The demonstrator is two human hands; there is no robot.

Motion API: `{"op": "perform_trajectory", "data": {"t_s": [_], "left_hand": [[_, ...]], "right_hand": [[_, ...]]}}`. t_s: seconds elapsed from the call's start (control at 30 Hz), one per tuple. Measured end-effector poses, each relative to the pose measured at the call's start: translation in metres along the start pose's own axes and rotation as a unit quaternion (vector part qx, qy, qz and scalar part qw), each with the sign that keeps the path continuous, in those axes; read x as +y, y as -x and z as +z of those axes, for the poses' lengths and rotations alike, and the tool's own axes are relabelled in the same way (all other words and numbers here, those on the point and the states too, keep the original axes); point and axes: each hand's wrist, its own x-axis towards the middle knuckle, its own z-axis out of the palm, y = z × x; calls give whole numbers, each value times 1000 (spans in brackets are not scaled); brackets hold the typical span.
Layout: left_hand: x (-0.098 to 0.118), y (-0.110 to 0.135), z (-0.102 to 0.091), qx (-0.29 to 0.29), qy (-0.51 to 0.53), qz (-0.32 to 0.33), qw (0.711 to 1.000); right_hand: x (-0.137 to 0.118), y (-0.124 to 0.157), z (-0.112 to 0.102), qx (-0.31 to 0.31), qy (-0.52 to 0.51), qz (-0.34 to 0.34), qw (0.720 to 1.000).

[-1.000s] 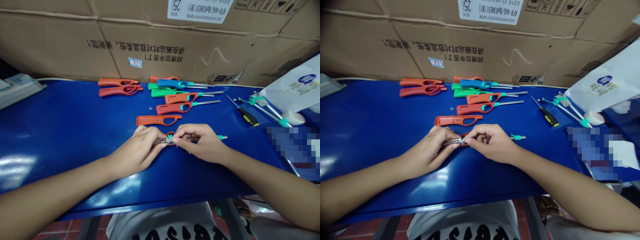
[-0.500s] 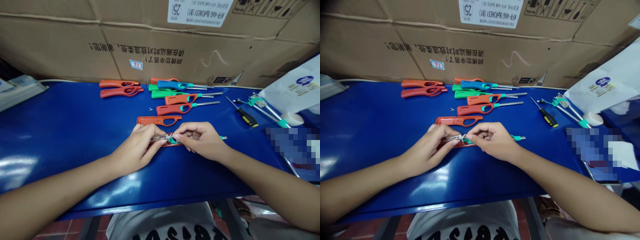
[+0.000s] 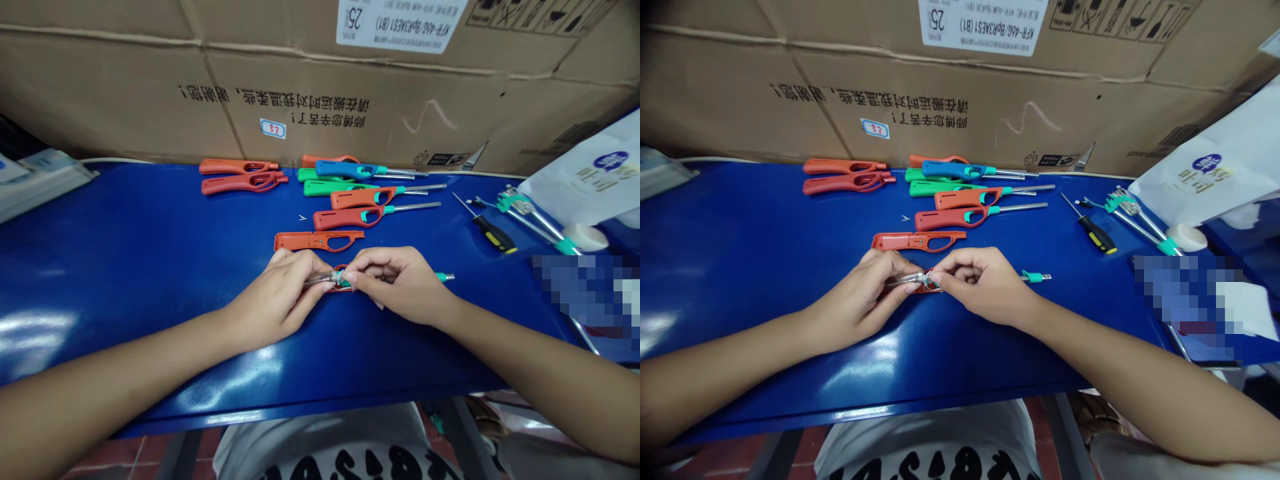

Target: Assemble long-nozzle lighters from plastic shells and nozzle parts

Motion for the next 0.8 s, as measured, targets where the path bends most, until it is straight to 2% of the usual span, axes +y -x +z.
{"op": "perform_trajectory", "data": {"t_s": [0.1, 0.27, 0.4, 0.53, 0.8], "left_hand": [[0, 0, 0, -11, 0, 5, 1000], [1, -4, -6, -40, 3, -26, 999], [2, -9, -19, -53, -43, -42, 997], [2, -10, -28, -69, -96, -26, 993], [3, -6, -27, -74, -91, -17, 993]], "right_hand": [[-1, 0, 0, -11, 2, 8, 1000], [-1, -1, 1, -10, 10, 10, 1000], [0, 0, 0, -5, 35, -10, 999], [5, 0, -3, 8, 30, -17, 999], [9, -2, -6, 15, 39, -16, 999]]}}
